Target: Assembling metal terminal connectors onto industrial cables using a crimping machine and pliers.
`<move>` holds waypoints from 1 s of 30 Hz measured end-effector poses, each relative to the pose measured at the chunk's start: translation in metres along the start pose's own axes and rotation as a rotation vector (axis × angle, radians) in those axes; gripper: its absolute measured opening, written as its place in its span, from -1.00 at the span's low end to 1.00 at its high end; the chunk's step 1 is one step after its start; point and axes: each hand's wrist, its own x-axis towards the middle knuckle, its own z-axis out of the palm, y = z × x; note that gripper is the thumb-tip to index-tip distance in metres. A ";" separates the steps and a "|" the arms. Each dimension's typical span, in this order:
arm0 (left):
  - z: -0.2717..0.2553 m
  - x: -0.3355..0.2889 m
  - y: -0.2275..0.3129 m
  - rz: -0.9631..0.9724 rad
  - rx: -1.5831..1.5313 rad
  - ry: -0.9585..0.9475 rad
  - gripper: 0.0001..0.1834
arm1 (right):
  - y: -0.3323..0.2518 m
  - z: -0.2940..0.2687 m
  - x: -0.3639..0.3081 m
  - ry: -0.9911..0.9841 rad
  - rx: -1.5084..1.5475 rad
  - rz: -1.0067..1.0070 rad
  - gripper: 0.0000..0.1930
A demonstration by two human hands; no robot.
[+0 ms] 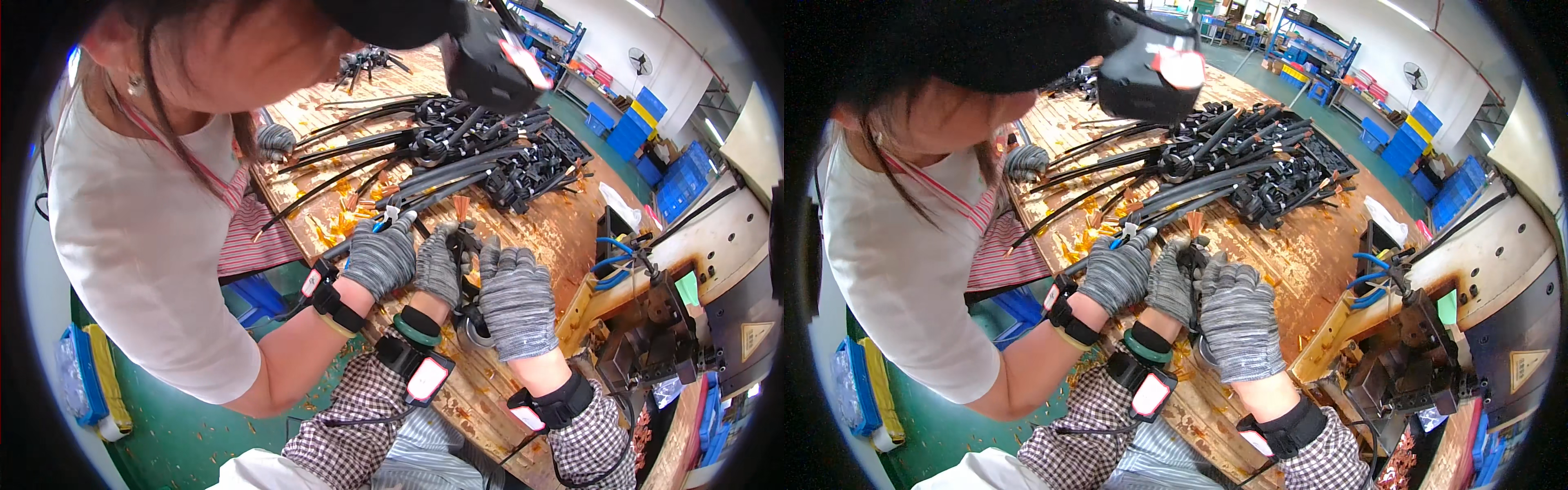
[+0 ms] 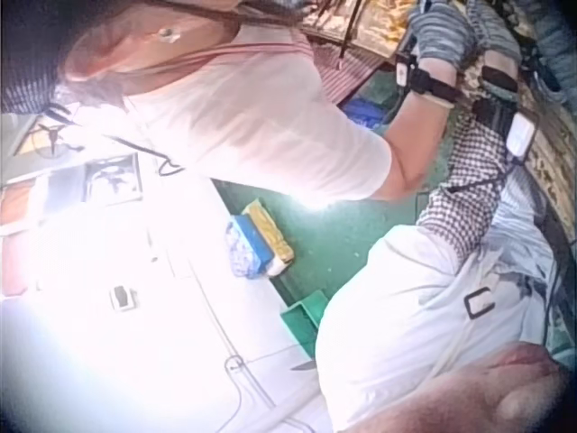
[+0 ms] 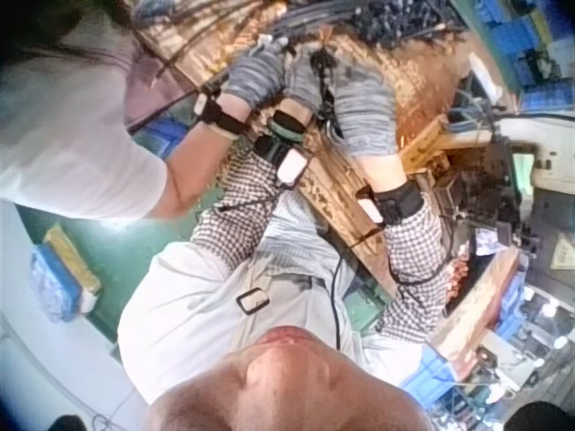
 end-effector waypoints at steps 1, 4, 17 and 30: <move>0.002 -0.004 0.003 0.028 0.050 -0.008 -0.72 | 0.001 0.001 -0.001 0.005 -0.003 0.010 -0.47; 0.008 -0.011 0.007 0.101 0.202 -0.039 -0.71 | 0.008 -0.004 -0.006 0.005 -0.049 0.037 -0.53; 0.003 -0.015 -0.004 0.150 0.253 -0.167 -0.77 | 0.040 -0.007 -0.013 0.131 0.846 0.439 -0.58; 0.023 -0.039 -0.003 0.370 0.565 -0.206 -0.85 | 0.049 0.013 0.040 0.080 1.504 0.656 -0.79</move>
